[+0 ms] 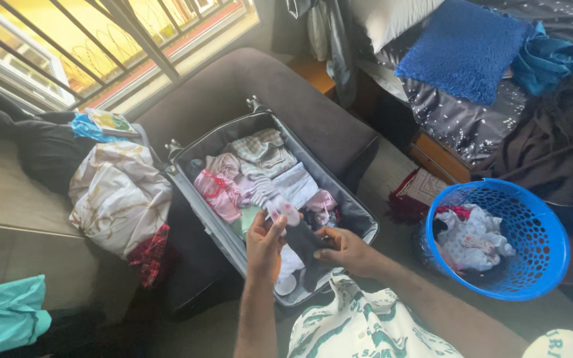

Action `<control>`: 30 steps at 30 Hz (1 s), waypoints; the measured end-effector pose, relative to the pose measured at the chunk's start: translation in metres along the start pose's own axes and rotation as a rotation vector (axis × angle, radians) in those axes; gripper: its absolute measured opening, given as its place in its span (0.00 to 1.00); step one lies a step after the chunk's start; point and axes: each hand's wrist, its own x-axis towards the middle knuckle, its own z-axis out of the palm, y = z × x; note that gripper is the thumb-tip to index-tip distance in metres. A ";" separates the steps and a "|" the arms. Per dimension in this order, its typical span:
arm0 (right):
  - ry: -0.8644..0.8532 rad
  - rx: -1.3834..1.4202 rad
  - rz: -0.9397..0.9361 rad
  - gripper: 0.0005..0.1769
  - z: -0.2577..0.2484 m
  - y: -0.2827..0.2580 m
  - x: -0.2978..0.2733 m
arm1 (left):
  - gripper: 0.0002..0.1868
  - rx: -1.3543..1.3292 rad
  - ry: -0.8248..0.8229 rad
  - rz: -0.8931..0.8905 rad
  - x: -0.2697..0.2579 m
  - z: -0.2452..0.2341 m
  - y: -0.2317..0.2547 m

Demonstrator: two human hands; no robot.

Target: The person takes various clothing items from a blue laundry basket, unfolds them, and folds them by hand. The folded items are then placed into an open suitcase on a sofa.

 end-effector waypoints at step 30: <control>-0.287 -0.602 -0.507 0.36 0.001 -0.045 0.015 | 0.15 0.069 0.556 0.070 -0.059 -0.050 -0.086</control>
